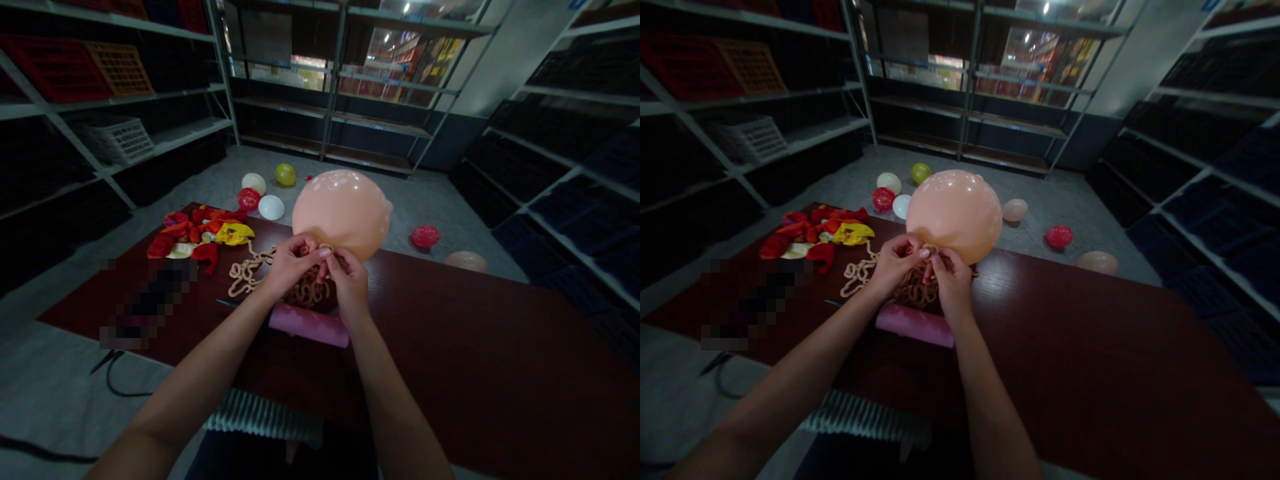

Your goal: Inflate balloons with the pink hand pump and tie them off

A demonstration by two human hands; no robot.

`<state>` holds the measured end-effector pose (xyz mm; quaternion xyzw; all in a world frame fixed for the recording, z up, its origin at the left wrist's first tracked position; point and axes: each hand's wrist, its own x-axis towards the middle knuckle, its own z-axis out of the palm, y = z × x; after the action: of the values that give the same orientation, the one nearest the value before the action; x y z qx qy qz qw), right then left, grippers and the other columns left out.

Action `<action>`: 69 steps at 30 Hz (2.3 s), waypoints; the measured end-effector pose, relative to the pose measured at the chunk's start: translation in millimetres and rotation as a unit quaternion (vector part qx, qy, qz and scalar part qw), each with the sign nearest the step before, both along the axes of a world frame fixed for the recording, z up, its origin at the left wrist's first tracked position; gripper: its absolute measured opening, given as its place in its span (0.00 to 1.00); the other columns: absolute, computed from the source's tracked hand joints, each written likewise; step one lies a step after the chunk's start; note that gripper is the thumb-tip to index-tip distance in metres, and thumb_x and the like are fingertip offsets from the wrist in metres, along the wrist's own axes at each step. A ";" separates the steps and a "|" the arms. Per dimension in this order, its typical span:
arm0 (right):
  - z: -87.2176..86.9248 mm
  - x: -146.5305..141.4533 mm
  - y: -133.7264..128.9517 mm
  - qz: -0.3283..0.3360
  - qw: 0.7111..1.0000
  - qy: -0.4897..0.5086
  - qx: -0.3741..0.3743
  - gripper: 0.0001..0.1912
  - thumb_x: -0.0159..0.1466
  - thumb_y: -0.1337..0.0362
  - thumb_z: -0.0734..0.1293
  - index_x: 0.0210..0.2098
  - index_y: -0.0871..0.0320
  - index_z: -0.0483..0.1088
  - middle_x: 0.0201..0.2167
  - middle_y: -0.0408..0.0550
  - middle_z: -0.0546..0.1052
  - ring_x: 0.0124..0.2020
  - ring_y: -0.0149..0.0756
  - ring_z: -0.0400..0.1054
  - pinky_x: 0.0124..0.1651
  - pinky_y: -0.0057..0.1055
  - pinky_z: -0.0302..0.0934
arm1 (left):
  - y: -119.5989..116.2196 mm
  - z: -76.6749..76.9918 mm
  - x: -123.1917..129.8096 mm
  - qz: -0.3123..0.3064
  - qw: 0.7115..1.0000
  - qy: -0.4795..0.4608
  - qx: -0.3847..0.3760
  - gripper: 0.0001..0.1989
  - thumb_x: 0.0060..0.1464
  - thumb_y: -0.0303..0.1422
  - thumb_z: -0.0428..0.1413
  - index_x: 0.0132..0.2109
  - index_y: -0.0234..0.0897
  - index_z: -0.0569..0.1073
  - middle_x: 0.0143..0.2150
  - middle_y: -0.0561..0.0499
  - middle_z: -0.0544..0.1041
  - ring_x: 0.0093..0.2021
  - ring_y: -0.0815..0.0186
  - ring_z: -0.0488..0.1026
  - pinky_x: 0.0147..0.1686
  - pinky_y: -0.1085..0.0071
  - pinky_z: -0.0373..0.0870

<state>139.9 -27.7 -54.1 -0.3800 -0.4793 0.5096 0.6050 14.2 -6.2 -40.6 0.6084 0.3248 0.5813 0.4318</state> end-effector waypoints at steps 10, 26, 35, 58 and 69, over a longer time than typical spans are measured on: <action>-2.9 3.0 2.0 -0.096 0.995 -0.035 0.008 0.13 0.61 0.52 0.69 0.38 0.53 0.73 0.32 0.43 0.78 0.28 0.30 0.69 0.30 0.29 0.66 | -0.7 -3.1 -7.5 0.005 0.964 0.183 0.195 0.12 0.64 0.29 0.54 0.52 0.37 0.76 0.49 0.43 0.79 0.48 0.60 0.76 0.50 0.62 0.71; -2.1 -2.0 -3.7 -0.058 0.997 -0.054 0.025 0.11 0.63 0.52 0.67 0.37 0.53 0.72 0.23 0.39 0.73 0.23 0.31 0.68 0.29 0.29 0.63 | -3.3 -2.8 -8.6 0.025 0.983 0.107 0.148 0.11 0.68 0.37 0.50 0.42 0.36 0.74 0.38 0.48 0.78 0.39 0.64 0.76 0.41 0.70 0.71; -9.7 0.4 -3.2 -0.181 0.972 -0.143 0.042 0.13 0.66 0.52 0.65 0.40 0.55 0.72 0.31 0.44 0.76 0.30 0.33 0.70 0.35 0.30 0.66 | -2.3 -8.3 -6.6 0.040 0.924 0.286 0.252 0.13 0.69 0.29 0.48 0.56 0.37 0.72 0.52 0.43 0.77 0.53 0.60 0.75 0.54 0.63 0.71; -13.0 9.3 -3.2 -0.282 0.809 -0.438 0.271 0.12 0.73 0.62 0.58 0.44 0.56 0.72 0.39 0.50 0.82 0.39 0.36 0.77 0.45 0.32 0.69 | -4.9 -7.7 4.4 0.127 0.930 0.336 0.080 0.07 0.69 0.35 0.48 0.48 0.37 0.67 0.43 0.45 0.76 0.42 0.57 0.74 0.38 0.64 0.67; -14.4 11.4 -3.4 -0.255 0.830 -0.415 0.271 0.11 0.71 0.63 0.61 0.44 0.56 0.75 0.38 0.48 0.83 0.37 0.34 0.78 0.44 0.31 0.70 | -3.2 -0.4 1.9 0.050 0.954 0.275 0.105 0.08 0.69 0.32 0.44 0.40 0.37 0.65 0.39 0.47 0.72 0.39 0.61 0.71 0.40 0.66 0.66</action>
<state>151.3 -31.2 -68.4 -0.4851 -0.6902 -0.0190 0.5365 16.1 -9.5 -40.9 0.7698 0.3982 0.4432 0.2292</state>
